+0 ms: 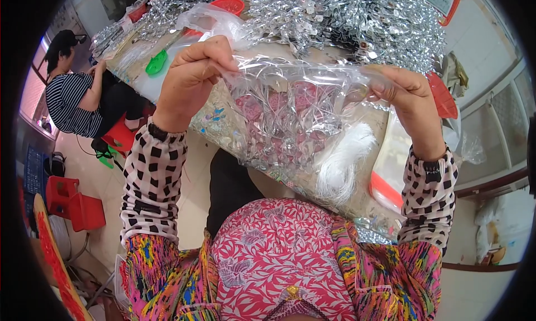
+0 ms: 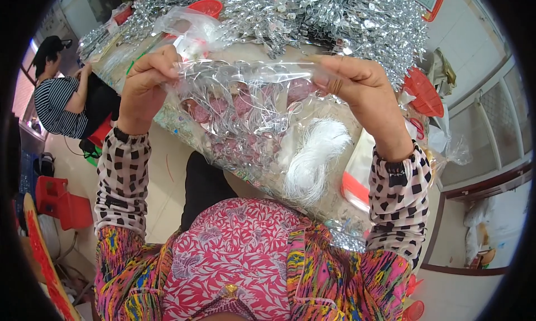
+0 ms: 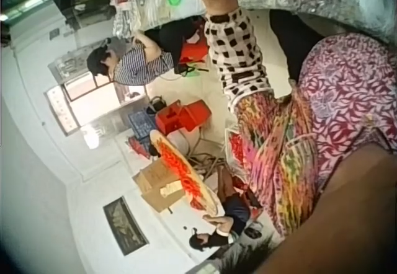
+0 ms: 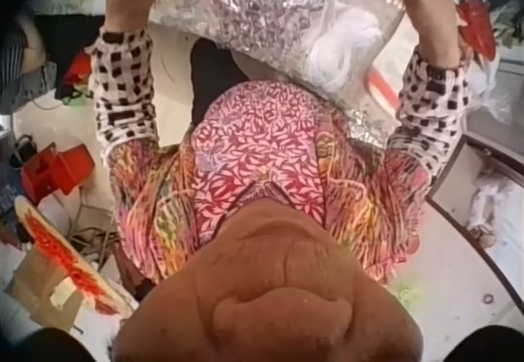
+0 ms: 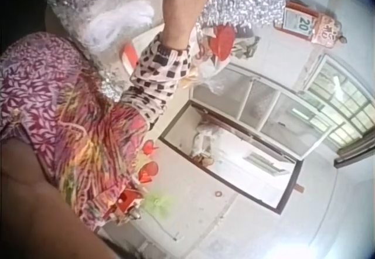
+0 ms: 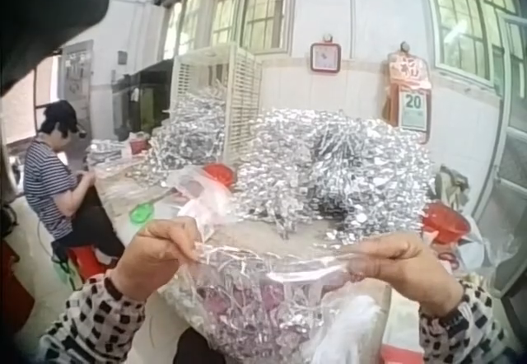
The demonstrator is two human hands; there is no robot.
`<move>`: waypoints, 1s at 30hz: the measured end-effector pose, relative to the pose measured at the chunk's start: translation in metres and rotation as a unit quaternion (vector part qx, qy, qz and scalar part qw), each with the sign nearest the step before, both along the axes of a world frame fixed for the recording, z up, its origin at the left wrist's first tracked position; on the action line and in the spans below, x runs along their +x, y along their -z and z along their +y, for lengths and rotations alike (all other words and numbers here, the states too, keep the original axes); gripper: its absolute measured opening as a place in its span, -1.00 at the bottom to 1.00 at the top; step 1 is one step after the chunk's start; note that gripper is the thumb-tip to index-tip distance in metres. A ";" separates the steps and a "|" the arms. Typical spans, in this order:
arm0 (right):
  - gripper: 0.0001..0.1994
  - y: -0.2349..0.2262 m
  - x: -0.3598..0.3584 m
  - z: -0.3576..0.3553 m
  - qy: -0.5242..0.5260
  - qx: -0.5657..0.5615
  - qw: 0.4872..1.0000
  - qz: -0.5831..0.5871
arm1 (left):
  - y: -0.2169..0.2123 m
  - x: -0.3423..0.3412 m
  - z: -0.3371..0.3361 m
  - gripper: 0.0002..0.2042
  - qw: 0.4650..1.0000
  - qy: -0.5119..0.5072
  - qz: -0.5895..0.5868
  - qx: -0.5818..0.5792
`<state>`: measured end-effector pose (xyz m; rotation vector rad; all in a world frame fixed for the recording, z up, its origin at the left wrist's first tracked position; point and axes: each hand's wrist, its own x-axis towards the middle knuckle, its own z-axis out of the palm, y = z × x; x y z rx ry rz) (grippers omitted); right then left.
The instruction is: Packaging and sorting silver decorative chains into clear plastic bags at a workshop table.
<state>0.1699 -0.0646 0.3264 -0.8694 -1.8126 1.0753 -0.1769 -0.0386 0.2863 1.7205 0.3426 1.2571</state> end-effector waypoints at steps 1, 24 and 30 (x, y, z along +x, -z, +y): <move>-0.79 0.000 -0.002 -0.002 0.000 -0.001 1.000 0.000 | 0.002 0.003 0.001 -0.83 0.999 0.022 -0.030 -0.004; -0.87 0.018 0.037 -0.003 -0.016 0.094 0.992 -0.088 | 0.010 0.023 -0.001 -0.87 0.989 -0.022 0.132 0.061; -0.87 0.019 0.021 -0.006 -0.017 0.123 0.980 -0.154 | 0.013 0.007 -0.004 -0.86 0.985 -0.022 0.162 0.059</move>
